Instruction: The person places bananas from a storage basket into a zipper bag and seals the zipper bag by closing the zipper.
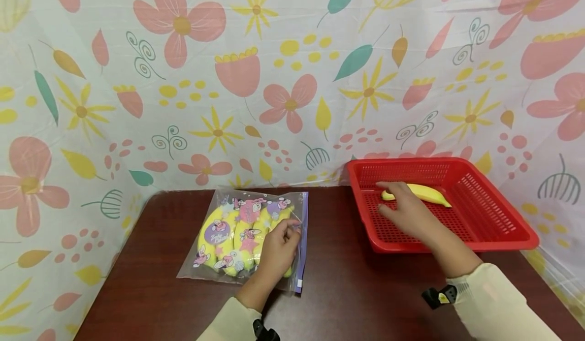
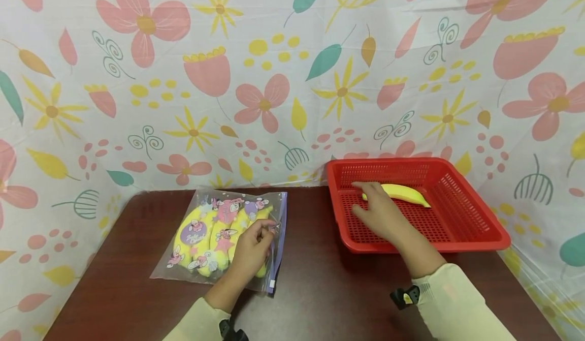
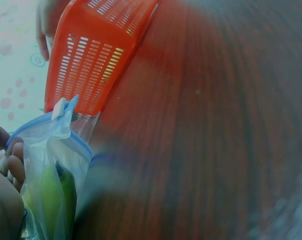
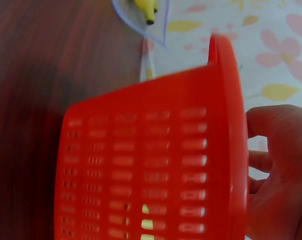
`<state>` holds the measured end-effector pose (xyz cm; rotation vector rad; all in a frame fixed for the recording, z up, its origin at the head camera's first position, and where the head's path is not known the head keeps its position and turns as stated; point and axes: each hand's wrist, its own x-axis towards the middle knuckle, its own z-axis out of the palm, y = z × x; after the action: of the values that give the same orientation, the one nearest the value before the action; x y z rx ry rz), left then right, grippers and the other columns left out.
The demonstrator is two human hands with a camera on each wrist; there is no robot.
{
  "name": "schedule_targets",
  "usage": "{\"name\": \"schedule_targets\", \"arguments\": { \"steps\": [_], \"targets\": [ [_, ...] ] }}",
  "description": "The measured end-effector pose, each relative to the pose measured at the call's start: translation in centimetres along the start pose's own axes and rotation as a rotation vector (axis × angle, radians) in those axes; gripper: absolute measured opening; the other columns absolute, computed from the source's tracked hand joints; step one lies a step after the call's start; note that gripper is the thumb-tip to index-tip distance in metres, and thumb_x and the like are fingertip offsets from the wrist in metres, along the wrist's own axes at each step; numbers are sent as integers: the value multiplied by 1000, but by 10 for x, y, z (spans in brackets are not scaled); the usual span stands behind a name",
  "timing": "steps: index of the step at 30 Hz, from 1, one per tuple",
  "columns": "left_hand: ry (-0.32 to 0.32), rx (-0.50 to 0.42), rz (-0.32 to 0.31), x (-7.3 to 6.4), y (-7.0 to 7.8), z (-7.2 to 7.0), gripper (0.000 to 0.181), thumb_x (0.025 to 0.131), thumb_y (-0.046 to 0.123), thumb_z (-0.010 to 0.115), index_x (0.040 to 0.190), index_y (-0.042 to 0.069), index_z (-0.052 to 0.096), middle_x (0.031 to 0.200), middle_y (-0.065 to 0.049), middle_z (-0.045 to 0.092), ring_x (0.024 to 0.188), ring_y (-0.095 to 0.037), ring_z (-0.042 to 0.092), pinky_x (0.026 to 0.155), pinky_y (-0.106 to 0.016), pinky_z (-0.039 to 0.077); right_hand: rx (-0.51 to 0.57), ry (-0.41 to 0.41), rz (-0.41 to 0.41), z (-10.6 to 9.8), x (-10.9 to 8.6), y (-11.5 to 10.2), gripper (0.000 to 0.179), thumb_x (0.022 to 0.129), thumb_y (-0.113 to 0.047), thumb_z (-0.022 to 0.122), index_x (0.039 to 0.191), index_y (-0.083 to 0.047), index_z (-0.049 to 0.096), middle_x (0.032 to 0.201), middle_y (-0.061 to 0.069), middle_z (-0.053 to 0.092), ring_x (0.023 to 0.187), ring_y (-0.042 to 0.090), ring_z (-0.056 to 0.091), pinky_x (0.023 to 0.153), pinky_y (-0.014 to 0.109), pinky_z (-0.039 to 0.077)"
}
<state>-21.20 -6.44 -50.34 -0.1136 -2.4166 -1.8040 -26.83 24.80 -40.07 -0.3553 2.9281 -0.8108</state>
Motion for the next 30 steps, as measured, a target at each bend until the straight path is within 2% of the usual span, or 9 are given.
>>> {"name": "schedule_targets", "arguments": {
  "steps": [15,22,30],
  "targets": [
    [2,21,-1,0,-1,0,24,99,19,60,120,13,69,69,4,58,50,-5,52,49,-23,46,-110,-64,-5,-7,16,27,71,95,-28,67,153,-1,37,150,32,35,134,51,43,105,69,40],
    [5,31,-3,1,-1,0,24,98,19,60,120,13,69,70,4,59,50,-4,51,49,-22,45,-114,-111,23,-10,23,38,76,94,-32,69,154,-1,34,151,33,33,133,52,42,105,71,39],
    [5,39,-6,1,-1,0,24,98,19,60,119,14,69,71,4,60,51,-3,52,50,-22,46,-140,-129,30,-11,31,51,79,91,-35,71,153,1,35,149,34,34,131,54,42,104,72,39]
  ]
}}
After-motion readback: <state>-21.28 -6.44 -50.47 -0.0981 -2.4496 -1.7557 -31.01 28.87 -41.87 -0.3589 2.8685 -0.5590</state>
